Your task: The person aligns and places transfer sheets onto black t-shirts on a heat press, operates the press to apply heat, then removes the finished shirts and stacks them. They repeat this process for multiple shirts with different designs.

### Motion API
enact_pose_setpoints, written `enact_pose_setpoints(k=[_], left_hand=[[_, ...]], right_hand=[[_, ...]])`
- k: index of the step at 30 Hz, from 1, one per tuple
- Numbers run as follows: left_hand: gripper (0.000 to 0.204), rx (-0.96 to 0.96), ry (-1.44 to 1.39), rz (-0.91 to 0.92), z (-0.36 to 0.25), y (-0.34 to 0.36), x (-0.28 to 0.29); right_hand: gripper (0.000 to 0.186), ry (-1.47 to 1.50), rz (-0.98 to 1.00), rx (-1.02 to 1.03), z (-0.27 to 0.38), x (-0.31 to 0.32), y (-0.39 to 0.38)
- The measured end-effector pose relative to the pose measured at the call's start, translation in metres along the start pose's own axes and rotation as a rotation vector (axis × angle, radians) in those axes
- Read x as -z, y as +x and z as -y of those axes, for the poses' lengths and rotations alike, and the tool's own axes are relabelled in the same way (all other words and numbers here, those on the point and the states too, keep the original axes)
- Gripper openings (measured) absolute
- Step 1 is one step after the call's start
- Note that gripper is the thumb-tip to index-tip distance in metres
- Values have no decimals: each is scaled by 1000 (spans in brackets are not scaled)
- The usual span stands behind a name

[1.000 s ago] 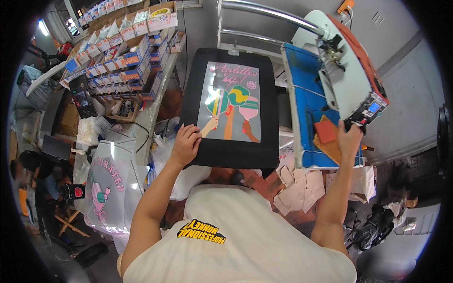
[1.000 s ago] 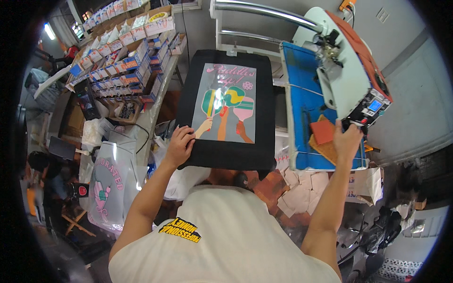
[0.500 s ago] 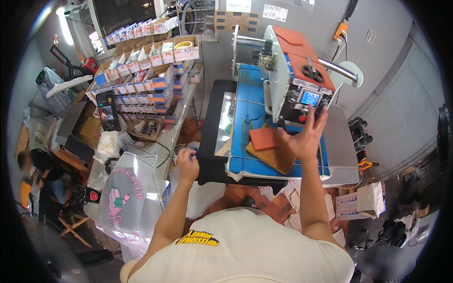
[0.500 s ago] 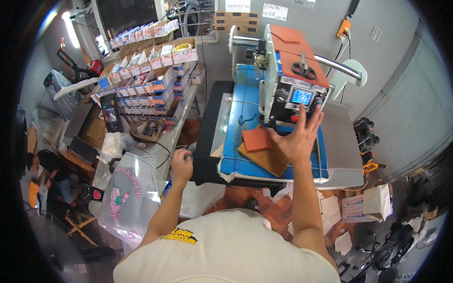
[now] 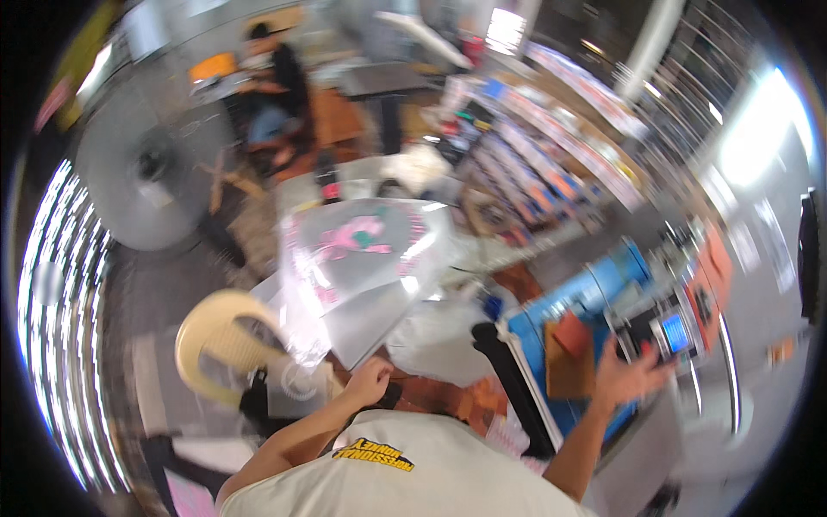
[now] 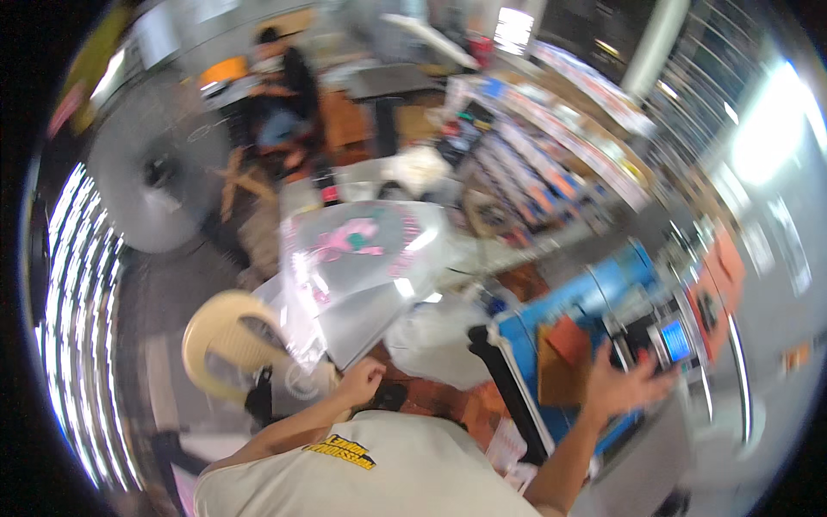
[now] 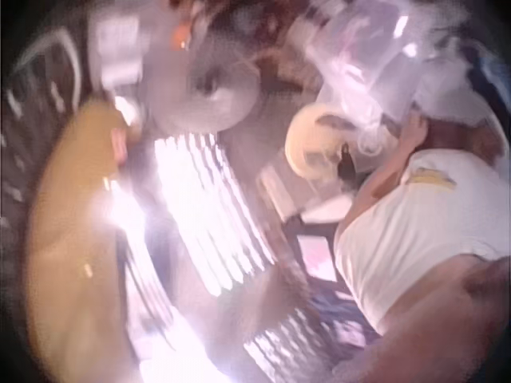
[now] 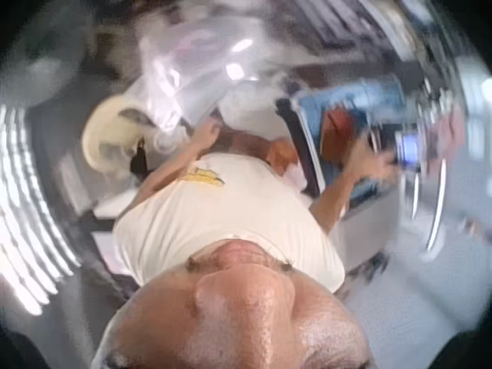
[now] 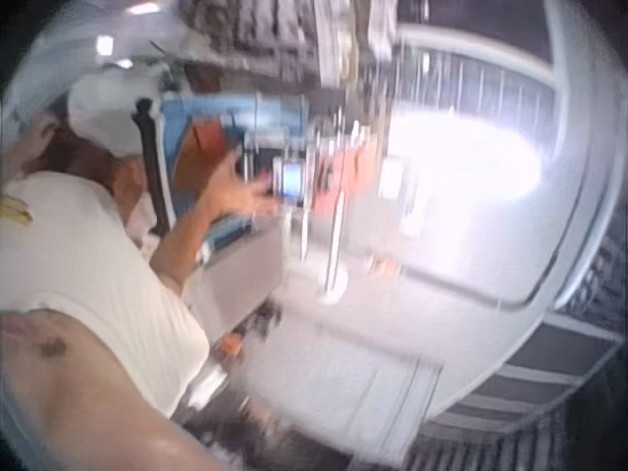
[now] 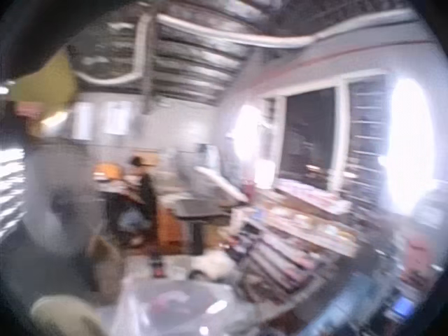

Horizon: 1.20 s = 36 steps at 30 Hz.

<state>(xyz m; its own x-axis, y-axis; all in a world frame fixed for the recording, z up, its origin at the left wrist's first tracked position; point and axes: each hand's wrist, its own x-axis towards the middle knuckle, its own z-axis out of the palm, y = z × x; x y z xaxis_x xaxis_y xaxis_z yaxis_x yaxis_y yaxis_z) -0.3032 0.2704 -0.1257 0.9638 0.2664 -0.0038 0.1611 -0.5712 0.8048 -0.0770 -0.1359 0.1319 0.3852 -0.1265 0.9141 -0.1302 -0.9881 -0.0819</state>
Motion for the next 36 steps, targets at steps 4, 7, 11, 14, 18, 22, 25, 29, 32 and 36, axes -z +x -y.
enact_pose_setpoints(k=[4, 7, 11, 14, 18, 22, 25, 29, 32, 36], left_hand=[[30, 754, -859, 79, 33, -140, -22], [38, 771, -613, -114, 10, -237, -40], [25, 659, 61, -172, -43, -299, -61], [21, 678, 2, -514, -30, -344, -86], [11, 588, 290, -1036, -7, -402, -50], [9, 870, 434, -1262, 20, -513, -7], [45, 1387, 595, -1212, 35, -585, -6], [78, 1566, 511, -1246, 43, -582, -37], [78, 1460, 230, -1312, 8, -534, -46], [52, 1489, 246, -1384, 0, -577, -55]], right_hand=[[67, 142, -88, -49, -24, 16, 19], [47, 638, -283, 174, 42, 55, 56], [44, 1258, 241, 283, 117, -9, 114], [42, 1716, 832, 278, 217, -56, 166], [40, 2043, 1573, 352, 375, -18, 182], [36, 1780, 1176, 1145, 469, 182, 34], [27, 1856, 1403, 1507, 484, 352, -127], [25, 1824, 1028, 2146, 452, 513, -363], [18, 1894, 1495, 2176, 369, 597, -517], [20, 2098, 1114, 2476, 265, 644, -613]])
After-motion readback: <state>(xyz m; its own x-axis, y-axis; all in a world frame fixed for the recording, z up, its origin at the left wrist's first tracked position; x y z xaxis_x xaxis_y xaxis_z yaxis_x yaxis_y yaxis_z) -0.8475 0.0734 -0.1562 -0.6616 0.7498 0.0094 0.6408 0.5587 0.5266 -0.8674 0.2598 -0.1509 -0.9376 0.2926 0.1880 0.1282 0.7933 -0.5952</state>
